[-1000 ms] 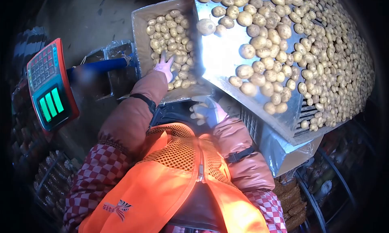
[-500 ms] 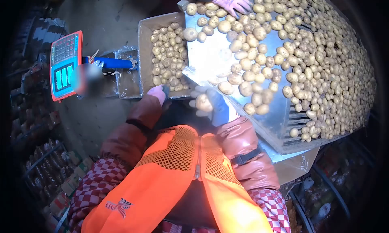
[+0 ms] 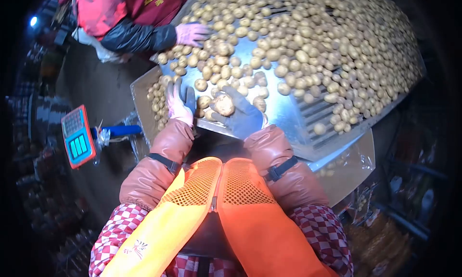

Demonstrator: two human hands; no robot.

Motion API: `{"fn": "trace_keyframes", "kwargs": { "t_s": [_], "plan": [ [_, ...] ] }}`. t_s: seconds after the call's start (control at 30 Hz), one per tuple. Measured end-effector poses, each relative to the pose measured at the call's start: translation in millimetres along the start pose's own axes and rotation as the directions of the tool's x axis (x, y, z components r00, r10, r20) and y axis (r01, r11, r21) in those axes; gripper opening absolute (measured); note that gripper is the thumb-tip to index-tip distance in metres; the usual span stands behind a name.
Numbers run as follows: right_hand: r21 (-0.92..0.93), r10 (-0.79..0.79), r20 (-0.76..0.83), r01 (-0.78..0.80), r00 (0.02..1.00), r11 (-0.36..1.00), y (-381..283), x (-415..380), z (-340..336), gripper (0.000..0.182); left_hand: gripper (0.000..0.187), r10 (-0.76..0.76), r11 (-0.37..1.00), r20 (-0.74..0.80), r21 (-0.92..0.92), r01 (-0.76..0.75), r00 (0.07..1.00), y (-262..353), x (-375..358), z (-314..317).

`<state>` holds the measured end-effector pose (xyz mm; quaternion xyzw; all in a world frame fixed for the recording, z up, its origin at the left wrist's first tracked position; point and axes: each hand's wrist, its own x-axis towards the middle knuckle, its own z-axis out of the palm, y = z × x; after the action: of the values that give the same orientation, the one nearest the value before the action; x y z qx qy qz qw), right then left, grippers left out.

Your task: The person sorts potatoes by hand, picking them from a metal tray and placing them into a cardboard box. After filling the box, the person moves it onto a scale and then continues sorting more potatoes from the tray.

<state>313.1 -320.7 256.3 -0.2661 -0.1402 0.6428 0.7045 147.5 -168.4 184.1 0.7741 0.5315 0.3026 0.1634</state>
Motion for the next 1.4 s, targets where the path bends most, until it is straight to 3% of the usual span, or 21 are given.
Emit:
{"fn": "trace_keyframes", "kwargs": {
  "t_s": [0.03,0.07,0.13,0.2,0.27,0.3,0.4,0.47,0.63,0.73,0.83,0.93,1.0,1.07,1.1,1.13,1.2,1.3,1.37,1.4],
  "plan": [
    [-0.041,-0.036,-0.001,0.036,0.999,0.999,-6,-4,-7,0.049,0.069,0.059,0.996,-0.021,0.062,-0.058,0.998,-1,-3,11],
    [-0.081,-0.072,-0.002,0.072,0.997,0.994,-11,-9,-13,0.048,0.074,-0.017,0.975,0.133,0.222,-0.013,0.991,-4,-8,18],
    [-0.204,-0.241,0.007,0.237,0.971,0.950,-14,-17,-21,0.046,0.062,-0.041,0.938,0.233,0.343,-0.043,0.972,28,-7,1],
    [-0.403,-0.268,-0.089,0.212,0.959,0.891,-33,-31,-27,0.044,0.059,0.000,0.940,0.190,0.334,-0.065,0.982,22,-7,10],
    [0.079,-0.066,-0.324,0.096,0.944,0.992,-41,-36,-41,0.045,0.057,0.004,0.920,0.203,0.383,-0.083,0.979,25,-9,10],
    [0.277,0.047,-0.448,0.089,0.893,0.957,-51,-39,-35,0.051,0.069,0.026,0.942,0.224,0.322,-0.099,0.974,20,-7,12],
    [0.165,0.103,-0.410,-0.037,0.906,0.986,-49,-46,-76,0.059,0.063,0.035,0.933,0.223,0.343,-0.112,0.974,14,-6,18],
    [0.236,0.132,-0.513,-0.009,0.848,0.972,-48,-48,-86,0.055,0.063,0.018,0.937,0.234,0.336,-0.098,0.972,15,-6,19],
    [0.397,0.195,-0.578,0.065,0.792,0.915,-73,-65,-56,0.050,0.059,0.025,0.923,0.244,0.366,-0.116,0.969,11,-7,22],
    [0.468,0.125,-0.532,0.168,0.838,0.867,-63,-71,-80,0.052,0.056,-0.010,0.918,0.280,0.384,-0.102,0.960,14,-4,23],
    [0.113,-0.201,-0.528,0.303,0.825,0.946,-46,-76,-92,0.053,0.056,0.044,0.916,0.275,0.372,-0.148,0.960,7,-4,29],
    [0.359,-0.082,-0.630,0.383,0.772,0.851,-57,-93,-72,0.059,0.057,0.065,0.882,0.319,0.426,-0.204,0.945,8,-5,21],
    [0.447,-0.086,-0.621,0.442,0.779,0.778,-45,-105,-97,0.062,0.056,0.105,0.910,0.303,0.355,-0.214,0.947,-5,-2,28],
    [0.270,-0.202,-0.718,0.534,0.666,0.801,-25,-123,-115,0.057,0.057,0.155,0.942,0.270,0.251,-0.224,0.950,12,-7,20],
    [0.272,-0.167,-0.613,0.404,0.772,0.873,-38,-154,-99,0.053,0.057,0.195,0.928,0.267,0.261,-0.266,0.944,5,-7,23],
    [0.181,-0.232,-0.630,0.430,0.742,0.885,-37,-171,-88,0.046,0.058,0.235,0.912,0.257,0.275,-0.304,0.937,0,-7,28],
    [0.086,-0.181,-0.789,0.397,0.588,0.914,-27,-203,-84,0.040,0.058,0.220,0.889,0.288,0.334,-0.313,0.932,5,-7,23],
    [0.232,-0.079,-0.882,0.572,0.465,0.787,-10,-240,-90,0.047,0.054,0.315,0.879,0.262,0.282,-0.384,0.912,-4,-7,29],
    [0.180,-0.100,-0.931,0.682,0.350,0.708,-6,-268,-79,0.046,0.048,0.367,0.872,0.284,0.226,-0.434,0.886,9,-7,18],
    [0.183,-0.167,-0.907,0.719,0.387,0.671,2,-289,-83,0.043,0.049,0.291,0.918,0.298,0.182,-0.353,0.909,23,-12,11]
  ]
}}
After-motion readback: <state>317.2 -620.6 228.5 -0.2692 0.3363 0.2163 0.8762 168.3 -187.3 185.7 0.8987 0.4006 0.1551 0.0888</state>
